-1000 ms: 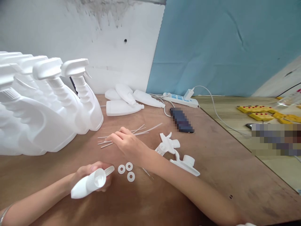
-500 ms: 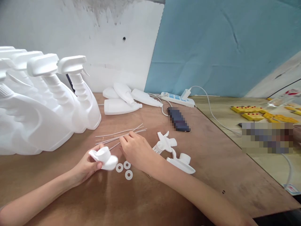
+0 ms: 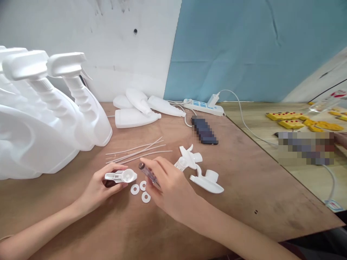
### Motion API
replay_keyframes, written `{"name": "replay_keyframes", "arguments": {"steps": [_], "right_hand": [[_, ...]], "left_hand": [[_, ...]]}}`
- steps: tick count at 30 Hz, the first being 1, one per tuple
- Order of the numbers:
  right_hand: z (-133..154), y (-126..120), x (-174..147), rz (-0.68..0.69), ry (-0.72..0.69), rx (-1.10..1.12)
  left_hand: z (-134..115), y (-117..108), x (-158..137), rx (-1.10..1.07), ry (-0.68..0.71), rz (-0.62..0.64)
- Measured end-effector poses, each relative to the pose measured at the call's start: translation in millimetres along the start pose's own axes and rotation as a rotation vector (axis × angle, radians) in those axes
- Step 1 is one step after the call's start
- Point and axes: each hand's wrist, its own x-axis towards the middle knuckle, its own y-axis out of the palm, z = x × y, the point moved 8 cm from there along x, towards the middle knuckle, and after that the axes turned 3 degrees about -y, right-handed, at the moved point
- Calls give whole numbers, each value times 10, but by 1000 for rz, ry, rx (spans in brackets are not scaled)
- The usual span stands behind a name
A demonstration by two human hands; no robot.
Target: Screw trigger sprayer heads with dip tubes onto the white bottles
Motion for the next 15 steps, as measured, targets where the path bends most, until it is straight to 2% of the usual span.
{"name": "replay_keyframes", "arguments": {"steps": [2, 4, 7, 10, 12, 15], "right_hand": [[104, -254, -64, -211, -60, 82], [210, -390, -132, -313, -158, 140], [331, -366, -215, -263, -314, 151], [333, -221, -298, -178, -385, 120], [330, -153, -364, -213, -448, 117], [331, -111, -449, -370, -538, 122]], "left_hand": [[-14, -2, 6, 62, 44, -5], [-17, -3, 9, 91, 67, -12], [-29, 4, 6, 97, 83, -3], [-67, -10, -3, 98, 106, -13], [-57, -13, -6, 95, 82, -11], [1, -1, -8, 109, 9, 7]]}}
